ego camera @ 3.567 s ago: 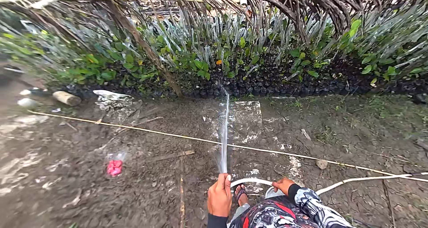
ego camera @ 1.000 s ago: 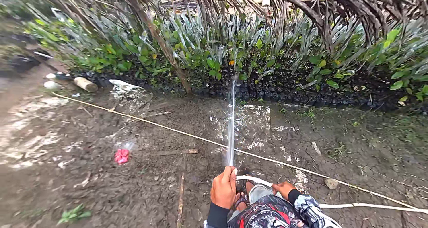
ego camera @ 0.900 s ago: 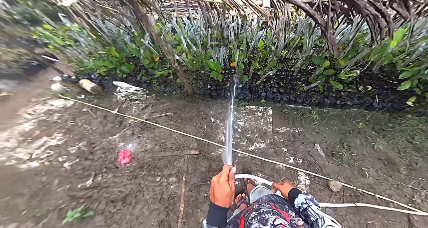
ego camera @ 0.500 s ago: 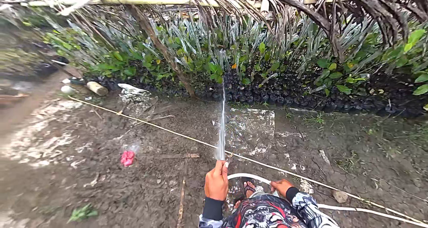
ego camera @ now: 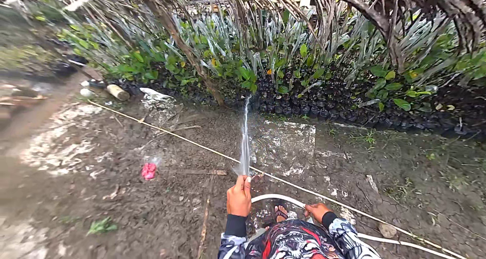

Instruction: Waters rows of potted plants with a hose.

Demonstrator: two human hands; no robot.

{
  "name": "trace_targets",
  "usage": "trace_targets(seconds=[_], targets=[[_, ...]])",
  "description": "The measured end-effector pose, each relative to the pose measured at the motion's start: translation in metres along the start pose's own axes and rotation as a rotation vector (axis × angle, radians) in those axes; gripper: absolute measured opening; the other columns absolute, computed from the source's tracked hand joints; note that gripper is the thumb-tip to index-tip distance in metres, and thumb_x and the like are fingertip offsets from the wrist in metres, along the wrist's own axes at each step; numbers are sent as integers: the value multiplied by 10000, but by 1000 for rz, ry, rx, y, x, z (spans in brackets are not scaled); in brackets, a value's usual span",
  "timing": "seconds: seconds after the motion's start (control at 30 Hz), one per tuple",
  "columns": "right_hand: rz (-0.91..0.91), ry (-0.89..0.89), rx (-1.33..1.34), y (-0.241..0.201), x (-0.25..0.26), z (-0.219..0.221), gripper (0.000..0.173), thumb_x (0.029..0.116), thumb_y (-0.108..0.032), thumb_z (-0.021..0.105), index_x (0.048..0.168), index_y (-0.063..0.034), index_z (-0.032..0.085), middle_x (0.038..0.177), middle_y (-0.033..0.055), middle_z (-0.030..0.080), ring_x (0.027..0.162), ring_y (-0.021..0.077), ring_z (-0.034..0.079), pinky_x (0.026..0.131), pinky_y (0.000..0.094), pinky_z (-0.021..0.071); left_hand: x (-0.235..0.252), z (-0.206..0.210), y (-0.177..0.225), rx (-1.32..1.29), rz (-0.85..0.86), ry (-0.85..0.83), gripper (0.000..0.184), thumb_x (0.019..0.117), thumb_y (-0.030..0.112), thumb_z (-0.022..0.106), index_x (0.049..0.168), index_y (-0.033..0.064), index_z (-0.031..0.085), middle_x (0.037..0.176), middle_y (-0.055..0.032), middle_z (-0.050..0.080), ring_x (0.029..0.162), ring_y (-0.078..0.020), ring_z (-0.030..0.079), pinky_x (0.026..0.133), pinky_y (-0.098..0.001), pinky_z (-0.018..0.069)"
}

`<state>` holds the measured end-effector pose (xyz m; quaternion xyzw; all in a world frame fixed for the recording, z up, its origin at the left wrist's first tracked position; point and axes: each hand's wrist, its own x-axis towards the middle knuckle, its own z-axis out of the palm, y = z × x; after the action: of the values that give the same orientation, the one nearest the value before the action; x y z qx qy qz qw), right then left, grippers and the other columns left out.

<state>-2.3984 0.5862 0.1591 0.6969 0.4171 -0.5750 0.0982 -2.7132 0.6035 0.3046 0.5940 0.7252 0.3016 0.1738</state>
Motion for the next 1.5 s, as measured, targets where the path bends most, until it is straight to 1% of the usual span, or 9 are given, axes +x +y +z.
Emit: trace_targets(seconds=[0.17,0.3,0.4,0.57,0.87,1.07,1.27,1.37,1.5], targets=[[-30,46,72,13,23,-9,489,1093,-442,493,1081,-34,763,1020,192,703,868,277,617,871,490,480,35,8,-18,-132,-168,109,301,1068,252,505,1129,24,691,744,-110,665,635,-245,636,643,-504,526],[-36,83,97,8,19,-23,466,1087,-448,507,1075,-70,779,1055,182,720,937,293,642,900,511,480,53,11,-35,-231,-231,203,286,1072,241,493,1132,19,662,707,-48,605,574,-156,558,594,-404,499],[-65,118,94,10,25,-26,465,1077,-460,516,1059,-81,786,1013,181,716,906,301,634,877,524,480,57,10,-39,-226,-271,195,291,1076,254,496,1137,16,652,689,-51,586,556,-169,541,584,-419,489],[-73,106,50,11,32,-18,445,1072,-450,528,1061,-92,791,1061,183,734,994,329,661,936,546,478,43,10,-45,-130,-303,137,287,1074,252,513,1116,22,680,704,-100,625,610,-240,594,640,-494,501],[-42,82,31,-15,10,-2,448,1083,-434,515,1093,-75,784,1137,190,726,1095,334,652,1006,547,454,27,-5,-59,-102,-325,126,291,1076,260,506,1111,26,675,699,-105,624,604,-251,603,622,-501,502],[-27,63,-17,-43,-11,10,474,1088,-459,483,1142,-92,779,1232,175,716,1230,339,625,1089,557,420,53,-37,-87,-337,-353,114,270,1087,235,482,1130,24,645,651,-30,536,506,-153,499,516,-382,467],[-63,121,9,-64,-29,8,459,1086,-449,485,1121,-99,780,1144,195,719,1090,344,649,999,566,457,106,-91,-95,-888,-397,151,199,1125,197,380,1145,57,520,594,26,441,406,-77,411,357,-224,372],[-87,155,53,-67,-30,1,471,1089,-462,483,1107,-92,773,1012,177,702,908,295,622,891,525,474,141,-112,-107,-1120,-426,126,235,1138,223,326,1213,94,507,645,10,497,439,-88,471,381,-232,423],[-121,174,123,-70,-32,-2,461,1099,-441,477,1083,-83,766,878,130,660,750,221,544,783,457,466,179,-135,-113,-1327,-303,156,333,1059,94,261,1249,91,533,739,-30,573,552,-141,561,490,-295,503]])
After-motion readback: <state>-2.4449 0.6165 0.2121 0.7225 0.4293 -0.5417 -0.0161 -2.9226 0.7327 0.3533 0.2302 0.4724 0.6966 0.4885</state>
